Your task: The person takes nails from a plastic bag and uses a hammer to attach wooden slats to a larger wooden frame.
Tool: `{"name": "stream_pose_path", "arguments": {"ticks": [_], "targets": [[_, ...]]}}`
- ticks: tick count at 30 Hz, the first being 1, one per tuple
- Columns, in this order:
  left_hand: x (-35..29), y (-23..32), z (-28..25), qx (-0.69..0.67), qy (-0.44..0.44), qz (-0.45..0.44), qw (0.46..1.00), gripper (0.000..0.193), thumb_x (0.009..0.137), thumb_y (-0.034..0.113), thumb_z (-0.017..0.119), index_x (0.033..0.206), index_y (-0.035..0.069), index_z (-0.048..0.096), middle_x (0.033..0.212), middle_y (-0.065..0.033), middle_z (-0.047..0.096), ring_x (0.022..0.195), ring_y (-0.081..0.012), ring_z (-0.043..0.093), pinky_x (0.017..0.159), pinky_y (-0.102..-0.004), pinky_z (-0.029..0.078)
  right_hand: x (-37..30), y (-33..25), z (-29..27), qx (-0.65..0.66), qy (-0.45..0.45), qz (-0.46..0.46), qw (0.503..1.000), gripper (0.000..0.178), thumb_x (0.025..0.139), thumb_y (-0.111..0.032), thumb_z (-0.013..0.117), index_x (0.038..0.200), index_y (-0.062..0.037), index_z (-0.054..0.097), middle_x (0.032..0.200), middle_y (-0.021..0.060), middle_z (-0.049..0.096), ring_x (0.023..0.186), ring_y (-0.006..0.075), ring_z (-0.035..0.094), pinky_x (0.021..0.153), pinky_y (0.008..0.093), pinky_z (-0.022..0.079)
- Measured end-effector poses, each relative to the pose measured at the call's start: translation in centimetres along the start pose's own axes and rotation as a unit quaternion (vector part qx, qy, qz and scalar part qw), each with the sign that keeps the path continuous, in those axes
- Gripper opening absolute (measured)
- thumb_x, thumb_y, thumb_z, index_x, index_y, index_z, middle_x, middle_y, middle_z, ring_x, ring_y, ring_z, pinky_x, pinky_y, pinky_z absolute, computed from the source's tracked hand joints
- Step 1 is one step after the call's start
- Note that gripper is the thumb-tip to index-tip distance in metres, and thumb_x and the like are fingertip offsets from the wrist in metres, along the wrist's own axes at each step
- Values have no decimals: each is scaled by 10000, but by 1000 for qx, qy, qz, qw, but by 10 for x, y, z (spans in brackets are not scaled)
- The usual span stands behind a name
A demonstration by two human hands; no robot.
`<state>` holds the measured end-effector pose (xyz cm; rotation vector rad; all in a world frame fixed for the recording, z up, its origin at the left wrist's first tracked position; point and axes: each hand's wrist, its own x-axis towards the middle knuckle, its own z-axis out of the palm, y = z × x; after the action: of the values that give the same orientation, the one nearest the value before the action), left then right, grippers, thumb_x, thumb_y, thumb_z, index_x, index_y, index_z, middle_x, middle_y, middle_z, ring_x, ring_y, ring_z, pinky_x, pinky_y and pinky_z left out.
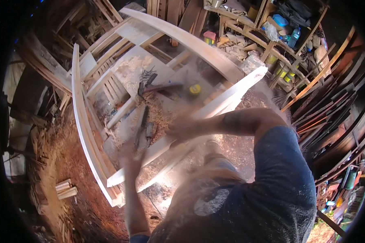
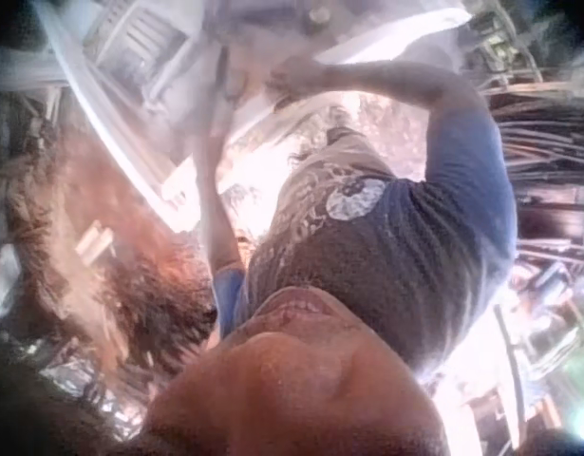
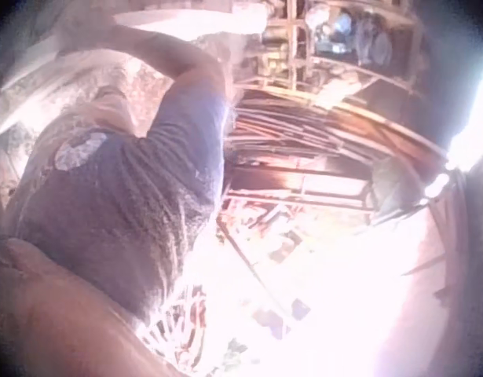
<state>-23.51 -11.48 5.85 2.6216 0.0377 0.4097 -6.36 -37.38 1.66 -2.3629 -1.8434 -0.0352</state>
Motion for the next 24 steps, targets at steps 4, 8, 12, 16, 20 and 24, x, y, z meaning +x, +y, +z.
{"name": "stream_pose_path", "arguments": {"ticks": [4, 8, 12, 16, 20, 24], "targets": [[20, 64, 61, 72, -76, 130, 986, 697, 806, 388, 818, 1392, 95, 579, 1387, -213, 578, 1337, -386, 500, 1136, -535, 354, 15, 59, -50, 151, -15, 145, 978, 482, 884, -441, 701, 1157, -54, 611, 1124, 215, 631, 963, 400, 658, 842, 506, 540], [34, 105, 97, 121, -173, 80, 974, 638, 849, 293, 729, 1388, 25, 517, 1430, -246, 512, 1347, -416, 469, 1130, -574, 342, -14, 194, -94, -11, 7, 326, 945, 515, 881, -426, 692, 1187, -21, 607, 1203, 222, 625, 1055, 392, 644, 885, 509, 534], [17, 117, 130, 186, -175, 142, 956, 576, 790, 118, 656, 1331, -18, 515, 1378, -255, 540, 1306, -425, 498, 1106, -570, 372, -77, 340, -34, -9, 19, 495, 869, 815, 809, -437, 778, 1377, 45, 449, 1426, 299, 483, 1319, 463, 487, 1058, 635, 407], [51, 124, 119, 123, -198, 21, 972, 560, 788, 120, 697, 1321, 22, 555, 1292, -230, 611, 1242, -412, 558, 1080, -561, 403, -81, 388, 27, -44, 32, 557, 829, 1134, 724, -439, 857, 1529, 73, 244, 1565, 380, 250, 1436, 558, 291, 1108, 721, 294], [53, 131, 110, 90, -235, -76, 965, 536, 758, 96, 737, 1281, 80, 618, 1299, -155, 654, 1257, -379, 586, 1091, -556, 417, -68, 380, 18, 0, -4, 557, 830, 1251, 662, -355, 878, 1582, 43, 128, 1573, 399, 210, 1462, 567, 231, 1112, 734, 276], [35, 147, 104, 105, -212, -22, 971, 556, 717, 50, 748, 1260, 87, 633, 1324, -105, 664, 1297, -402, 572, 1118, -579, 402, -82, 382, -32, 110, -66, 538, 833, 1275, 653, -324, 870, 1585, 44, 82, 1548, 416, 229, 1418, 572, 309, 1111, 655, 361]]}}
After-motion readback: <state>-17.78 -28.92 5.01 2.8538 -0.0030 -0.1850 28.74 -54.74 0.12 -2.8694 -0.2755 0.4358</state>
